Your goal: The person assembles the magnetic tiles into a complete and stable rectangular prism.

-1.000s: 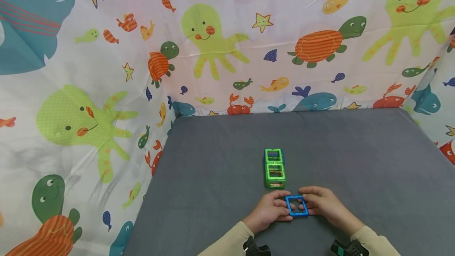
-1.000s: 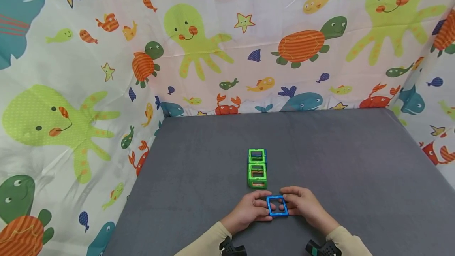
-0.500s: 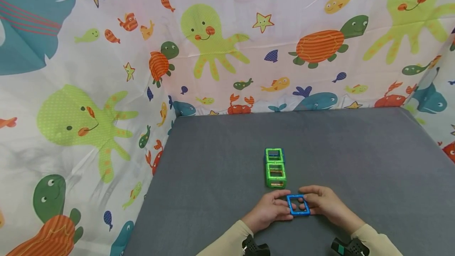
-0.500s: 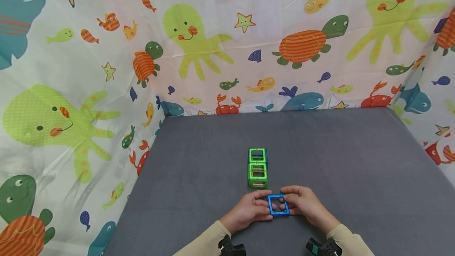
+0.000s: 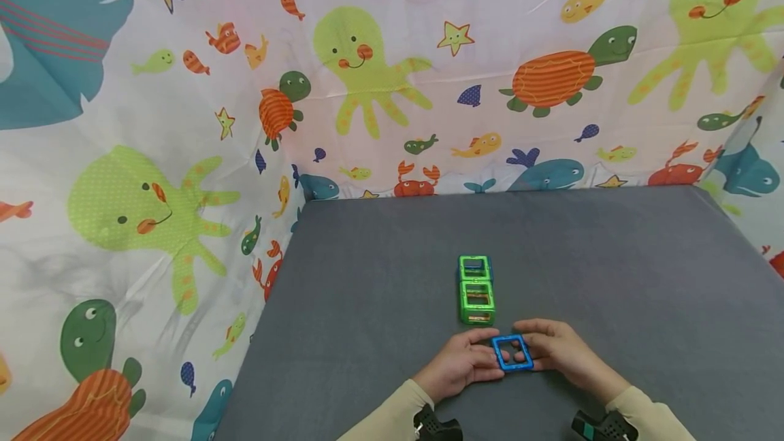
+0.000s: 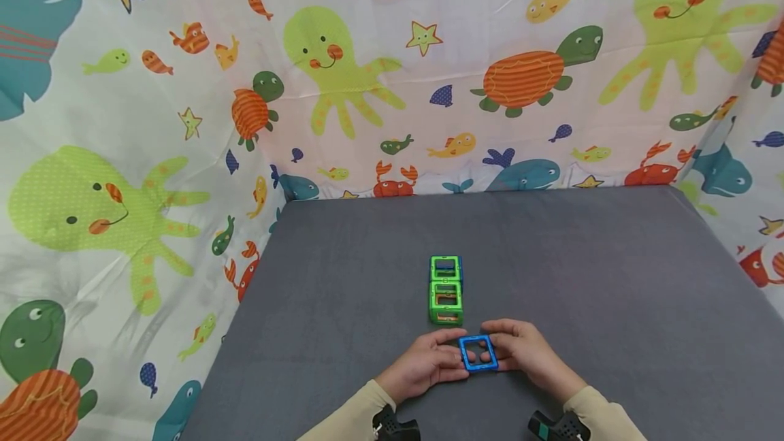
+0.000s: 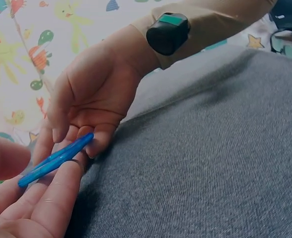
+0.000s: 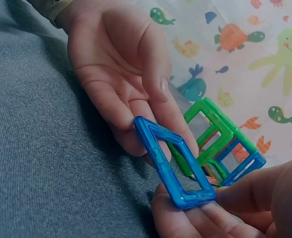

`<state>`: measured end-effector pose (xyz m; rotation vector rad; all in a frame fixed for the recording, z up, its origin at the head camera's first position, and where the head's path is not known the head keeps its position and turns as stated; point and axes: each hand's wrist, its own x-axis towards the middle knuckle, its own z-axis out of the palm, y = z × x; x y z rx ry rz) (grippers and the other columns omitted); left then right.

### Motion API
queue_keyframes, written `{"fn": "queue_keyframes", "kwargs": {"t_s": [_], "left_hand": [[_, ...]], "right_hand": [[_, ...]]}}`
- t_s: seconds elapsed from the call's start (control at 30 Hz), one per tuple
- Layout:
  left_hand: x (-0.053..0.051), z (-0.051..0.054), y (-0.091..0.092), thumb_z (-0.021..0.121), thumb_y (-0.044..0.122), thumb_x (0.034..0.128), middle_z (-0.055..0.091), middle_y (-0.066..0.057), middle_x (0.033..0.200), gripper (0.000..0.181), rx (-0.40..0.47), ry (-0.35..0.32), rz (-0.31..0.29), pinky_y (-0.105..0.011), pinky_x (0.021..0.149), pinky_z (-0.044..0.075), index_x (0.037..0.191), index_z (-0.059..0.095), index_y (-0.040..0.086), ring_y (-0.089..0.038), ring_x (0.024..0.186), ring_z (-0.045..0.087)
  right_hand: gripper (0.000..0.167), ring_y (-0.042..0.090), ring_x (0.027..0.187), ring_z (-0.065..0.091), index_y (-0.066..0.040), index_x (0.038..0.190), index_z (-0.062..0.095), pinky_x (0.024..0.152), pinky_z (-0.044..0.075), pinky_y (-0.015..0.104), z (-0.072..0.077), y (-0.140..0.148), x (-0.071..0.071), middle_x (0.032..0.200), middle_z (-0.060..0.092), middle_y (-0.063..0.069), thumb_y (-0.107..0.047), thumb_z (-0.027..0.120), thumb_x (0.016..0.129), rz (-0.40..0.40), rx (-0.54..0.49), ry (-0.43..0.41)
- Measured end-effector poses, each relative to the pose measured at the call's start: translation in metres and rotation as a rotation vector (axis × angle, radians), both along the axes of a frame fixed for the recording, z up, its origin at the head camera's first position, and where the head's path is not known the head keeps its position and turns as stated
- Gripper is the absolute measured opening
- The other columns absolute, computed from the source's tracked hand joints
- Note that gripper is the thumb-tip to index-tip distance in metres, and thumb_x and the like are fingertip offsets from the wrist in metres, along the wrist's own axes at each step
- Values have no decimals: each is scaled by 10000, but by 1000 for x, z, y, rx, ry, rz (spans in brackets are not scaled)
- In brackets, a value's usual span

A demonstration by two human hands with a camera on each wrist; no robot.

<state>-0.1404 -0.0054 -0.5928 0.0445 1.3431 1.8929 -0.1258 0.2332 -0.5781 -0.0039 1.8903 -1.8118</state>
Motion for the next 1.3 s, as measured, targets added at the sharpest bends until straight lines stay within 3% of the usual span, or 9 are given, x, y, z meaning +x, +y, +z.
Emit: {"fn": "queue_keyframes", "kwargs": {"t_s": [0.1, 0.2, 0.37, 0.57, 0.73, 0.97, 1.3], "left_hand": [[0, -1, 1, 537, -30, 983, 719, -87, 1143, 501, 11, -19, 9, -411, 992, 555, 1479, 500, 28, -87, 864, 695], [1, 3, 3, 542, 21, 1002, 717, -104, 1177, 472, 19, -25, 18, -435, 1015, 539, 1473, 506, 12, -92, 867, 709], [2, 11, 5, 530, 41, 1014, 680, -175, 1294, 451, 48, -22, 32, -448, 1037, 522, 1458, 509, -33, -177, 1041, 721], [5, 18, 7, 472, 44, 1038, 610, -266, 1375, 434, 99, -6, 28, -497, 1081, 475, 1460, 497, -55, -383, 1285, 600], [6, 21, 7, 460, 46, 1041, 566, -308, 1414, 448, 110, 6, 22, -517, 1086, 463, 1476, 471, -62, -493, 1329, 508], [7, 22, 6, 420, 77, 1065, 493, -349, 1469, 476, 146, 20, -23, -541, 1119, 414, 1517, 405, -70, -539, 1369, 433], [3, 15, -5, 435, 126, 1062, 483, -330, 1491, 509, 130, 2, -1, -520, 1142, 405, 1529, 382, -70, -490, 1383, 475]], "right_hand": [[565, 142, 885, 757, 213, 1433, 381, 749, 619, 353, 5, -1, 0, 1054, 765, 99, -162, 528, 1037, -13, 63, 31], [559, 174, 886, 762, 200, 1408, 434, 735, 618, 369, 10, -3, 1, 1108, 753, 195, -185, 566, 1025, -25, 154, 72], [579, 246, 931, 756, 190, 1400, 460, 730, 616, 390, 16, -6, 3, 1216, 691, 308, -240, 582, 1032, 0, 229, 105], [638, 261, 1017, 727, 178, 1405, 468, 777, 614, 420, 17, -10, 4, 1278, 651, 329, -298, 627, 1011, 38, 229, 88], [664, 296, 1078, 714, 179, 1409, 462, 797, 611, 439, 17, -10, 5, 1282, 648, 333, -294, 663, 988, 55, 232, 90], [687, 310, 1092, 709, 196, 1417, 436, 813, 610, 445, 17, -9, 4, 1302, 629, 349, -292, 657, 987, 66, 209, 82], [658, 163, 1008, 748, 200, 1463, 365, 829, 613, 363, 13, 5, -3, 1283, 685, 231, -273, 552, 1046, 16, 111, 31]]}}
